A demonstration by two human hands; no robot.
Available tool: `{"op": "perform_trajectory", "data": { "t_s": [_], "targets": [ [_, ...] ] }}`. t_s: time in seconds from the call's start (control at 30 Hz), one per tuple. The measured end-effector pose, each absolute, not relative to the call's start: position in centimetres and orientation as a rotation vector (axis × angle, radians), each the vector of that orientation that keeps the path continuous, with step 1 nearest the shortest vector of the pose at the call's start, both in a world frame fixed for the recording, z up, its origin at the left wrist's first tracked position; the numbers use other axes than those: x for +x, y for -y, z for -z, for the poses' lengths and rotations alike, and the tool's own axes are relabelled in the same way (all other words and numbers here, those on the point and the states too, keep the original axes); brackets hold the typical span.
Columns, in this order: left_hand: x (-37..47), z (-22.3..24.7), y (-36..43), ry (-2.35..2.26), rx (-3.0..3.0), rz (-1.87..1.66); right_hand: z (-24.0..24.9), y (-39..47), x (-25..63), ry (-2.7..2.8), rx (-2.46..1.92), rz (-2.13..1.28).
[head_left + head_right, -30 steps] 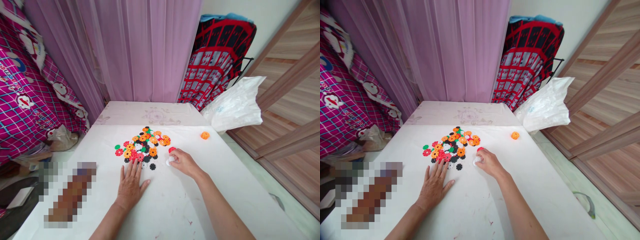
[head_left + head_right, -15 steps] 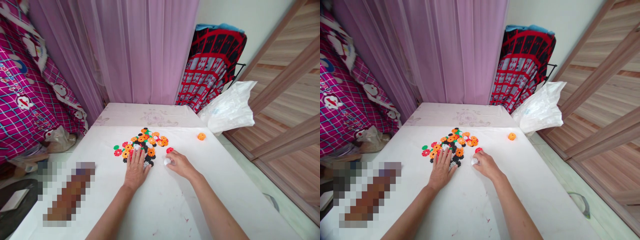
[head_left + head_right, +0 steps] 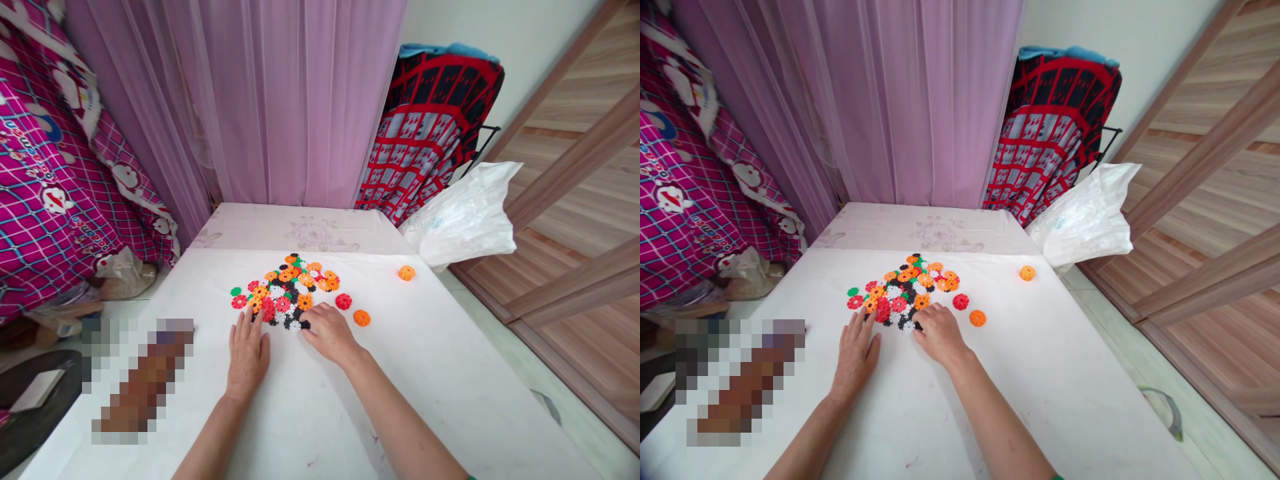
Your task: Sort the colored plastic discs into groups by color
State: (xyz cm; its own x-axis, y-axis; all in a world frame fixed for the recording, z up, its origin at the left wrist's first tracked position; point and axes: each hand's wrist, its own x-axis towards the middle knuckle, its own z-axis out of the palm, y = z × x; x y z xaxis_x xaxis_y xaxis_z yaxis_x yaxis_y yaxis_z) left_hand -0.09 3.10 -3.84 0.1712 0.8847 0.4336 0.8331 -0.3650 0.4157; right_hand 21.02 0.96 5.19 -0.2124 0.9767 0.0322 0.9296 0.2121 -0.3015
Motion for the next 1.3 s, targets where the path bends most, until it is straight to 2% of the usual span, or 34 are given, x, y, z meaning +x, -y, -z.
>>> {"op": "perform_trajectory", "data": {
  "t_s": [0.2, 0.4, 1.1, 1.3],
  "targets": [
    [0.0, 3.6, -3.0, -1.696, 2.355, -0.94, -3.7, -2.2, 18.8, 2.324, -1.904, -0.281],
    [0.0, 3.4, -2.9, -1.673, 2.351, -0.912, -3.2, -2.6, 18.6, 2.21, -1.969, -0.39],
    [-0.1, 3.3, -3.0, -1.647, 2.322, -0.957, -5.1, -3.5, 16.1, 2.184, -2.167, -0.335],
    [0.0, 3.1, -2.9, -1.658, 2.344, -0.934, -6.2, -1.8, 19.5, 2.008, -2.136, -0.352]
  ]
}}
